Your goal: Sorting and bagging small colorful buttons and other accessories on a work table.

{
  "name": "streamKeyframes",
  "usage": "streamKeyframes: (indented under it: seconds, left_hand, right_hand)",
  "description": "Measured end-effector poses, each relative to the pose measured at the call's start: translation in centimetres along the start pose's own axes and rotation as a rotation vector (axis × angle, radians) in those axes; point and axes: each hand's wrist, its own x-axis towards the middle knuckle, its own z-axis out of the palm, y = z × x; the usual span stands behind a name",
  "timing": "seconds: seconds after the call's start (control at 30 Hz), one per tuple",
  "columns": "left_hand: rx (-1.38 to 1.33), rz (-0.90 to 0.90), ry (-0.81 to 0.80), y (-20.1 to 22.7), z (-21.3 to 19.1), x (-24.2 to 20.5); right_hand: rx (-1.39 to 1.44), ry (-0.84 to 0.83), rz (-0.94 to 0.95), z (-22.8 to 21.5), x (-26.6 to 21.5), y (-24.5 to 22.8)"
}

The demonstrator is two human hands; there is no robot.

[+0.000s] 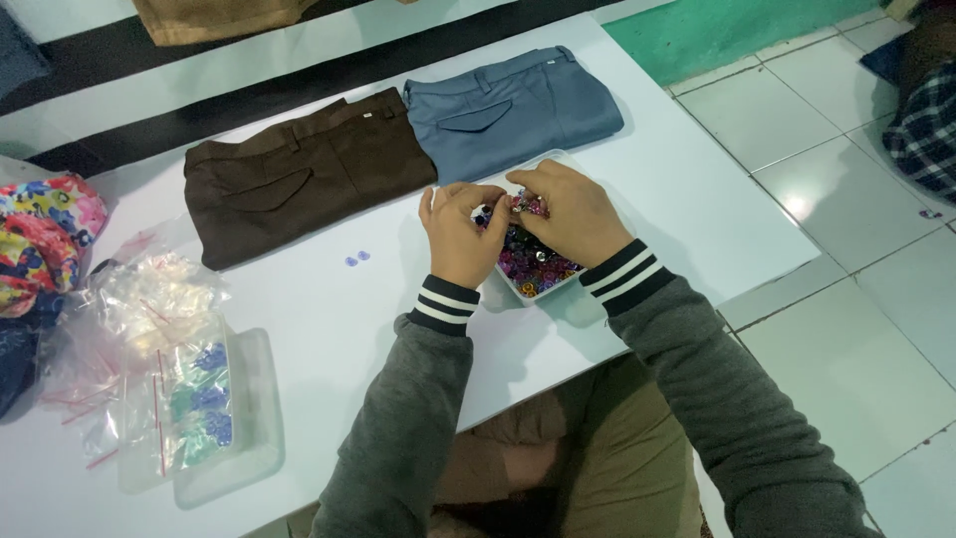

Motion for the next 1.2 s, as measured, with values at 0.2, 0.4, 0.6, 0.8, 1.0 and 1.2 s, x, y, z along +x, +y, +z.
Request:
streamKeyframes:
  seconds: [0.2,0.4,0.6,0.8,1.0,1.2]
  left_hand:
    - [0.210,0.100,-0.054,-0.3,-0.4,0.1]
    - [0.220,0.094,-0.049,-0.4,-0.4,-0.1]
    - [0.209,0.063,-0.020,-1.1,0.3,-0.1]
    - [0.218,0.039,0.000,-2.2,0.7,-0.1]
    - [0.202,0.068,-0.004,-0.9,0.3,-0.1]
    - [0.174,0.085,-0.017,-0.6,0.2,0.0]
  right_hand:
    - [-0.215,-0.335,0.071,2.5,0.0,2.5]
    - [-0.284,-0.353,0.170,0.4,0.5,2.2]
    - [-0.163,-0.361,0.141,1.6,0.9,-0.2]
    - [-0.288,-0.383,0.168,1.7,1.5,0.6]
    - [-0.097,-0.263,0.152,-0.9,2.0,1.0]
    - [0.001,-0.236,0.186,-2.4,1.4,0.8]
